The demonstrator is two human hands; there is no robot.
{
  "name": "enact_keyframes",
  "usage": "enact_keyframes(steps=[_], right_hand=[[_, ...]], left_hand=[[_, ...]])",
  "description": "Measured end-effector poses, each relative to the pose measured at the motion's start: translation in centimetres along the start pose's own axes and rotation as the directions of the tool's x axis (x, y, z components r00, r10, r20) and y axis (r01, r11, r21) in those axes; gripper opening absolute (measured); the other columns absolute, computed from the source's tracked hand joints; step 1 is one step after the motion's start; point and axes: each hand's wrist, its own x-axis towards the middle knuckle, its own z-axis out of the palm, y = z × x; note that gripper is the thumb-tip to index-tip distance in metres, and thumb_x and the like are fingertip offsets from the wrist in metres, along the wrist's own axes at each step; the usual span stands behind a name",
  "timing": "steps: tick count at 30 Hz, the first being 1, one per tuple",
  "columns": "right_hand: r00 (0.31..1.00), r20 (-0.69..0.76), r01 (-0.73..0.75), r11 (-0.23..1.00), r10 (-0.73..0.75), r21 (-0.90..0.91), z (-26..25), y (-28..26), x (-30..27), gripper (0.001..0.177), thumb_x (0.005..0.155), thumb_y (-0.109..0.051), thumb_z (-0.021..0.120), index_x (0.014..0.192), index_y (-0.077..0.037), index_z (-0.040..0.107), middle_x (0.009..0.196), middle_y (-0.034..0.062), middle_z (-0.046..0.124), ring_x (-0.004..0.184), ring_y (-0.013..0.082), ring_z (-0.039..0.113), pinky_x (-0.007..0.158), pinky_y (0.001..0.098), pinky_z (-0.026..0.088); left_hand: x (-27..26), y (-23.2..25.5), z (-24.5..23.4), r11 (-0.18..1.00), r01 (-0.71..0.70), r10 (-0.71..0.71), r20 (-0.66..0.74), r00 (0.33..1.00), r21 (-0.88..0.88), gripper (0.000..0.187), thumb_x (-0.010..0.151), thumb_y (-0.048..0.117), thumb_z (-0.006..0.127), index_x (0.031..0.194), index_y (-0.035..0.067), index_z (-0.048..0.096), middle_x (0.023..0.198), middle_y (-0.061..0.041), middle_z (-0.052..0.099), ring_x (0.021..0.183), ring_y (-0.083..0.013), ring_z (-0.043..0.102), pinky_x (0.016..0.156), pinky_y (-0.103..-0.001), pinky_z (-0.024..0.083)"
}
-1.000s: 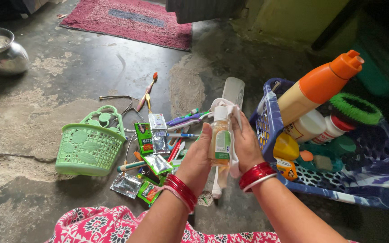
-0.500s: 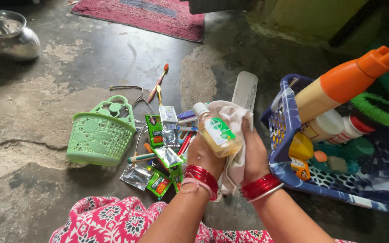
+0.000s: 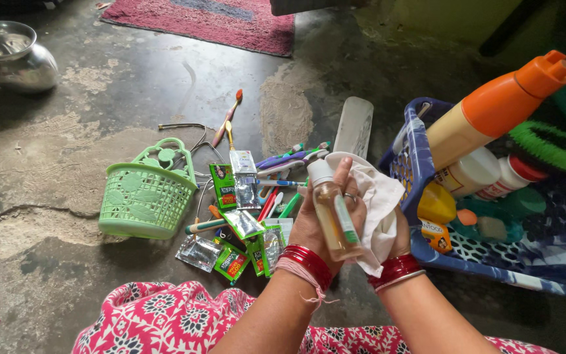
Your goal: The person sits on the floor and wipes various toiletries, including a small bottle, a green box, and a white tube, using a white cloth. They place the cleaned items into a blue plastic basket.
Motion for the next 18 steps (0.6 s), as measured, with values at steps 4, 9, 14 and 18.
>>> enact_keyframes(steps=[4,9,14,18], right_hand=[[0.993,0.109,-0.076,0.966,0.050,0.247,-0.5,0.5,-0.3,0.060,0.107,-0.037,0.046,0.151,0.003,0.043,0.147,0.0213,0.056,0.134,0.0336,0.055,0.114,0.0417,0.042],[0.997,-0.030,-0.069,0.988,0.074,0.135,0.0,1.1,-1.0,0.060,0.103,-0.040,0.048,0.146,0.001,0.047,0.143,0.0195,0.058,0.129,0.0329,0.057,0.111,0.0433,0.044],[0.988,-0.140,-0.063,0.996,0.071,0.065,-0.2,1.7,-1.4,0.055,0.104,-0.039,0.049,0.142,0.001,0.053,0.138,0.0176,0.063,0.124,0.0311,0.061,0.109,0.0413,0.046],[0.964,-0.244,-0.101,0.995,0.103,0.020,0.0,2.0,-2.1,0.055,0.103,-0.044,0.048,0.138,-0.002,0.057,0.134,0.0151,0.065,0.119,0.0305,0.063,0.104,0.0423,0.048]], left_hand=[[0.0,-1.3,0.3,0.339,-0.088,0.159,-0.035,0.987,-0.937,0.042,0.089,0.030,0.054,0.123,0.009,0.066,0.146,-0.016,0.057,0.153,-0.0365,0.025,0.120,-0.070,0.010],[-1.0,0.0,0.6,0.313,-0.057,0.129,-0.017,0.991,-0.948,0.035,0.089,0.030,0.055,0.115,0.009,0.069,0.143,-0.019,0.060,0.152,-0.0393,0.031,0.121,-0.070,0.014],[-2.4,1.1,0.8,0.132,0.007,0.172,0.030,0.985,-0.991,0.023,0.095,0.019,0.054,0.112,0.007,0.066,0.140,-0.017,0.061,0.150,-0.0414,0.034,0.119,-0.069,0.018],[-2.2,0.7,0.1,0.224,-0.014,0.281,0.051,0.958,-0.974,0.032,0.090,0.020,0.056,0.118,0.007,0.063,0.136,-0.020,0.061,0.147,-0.0383,0.036,0.122,-0.063,0.014]])
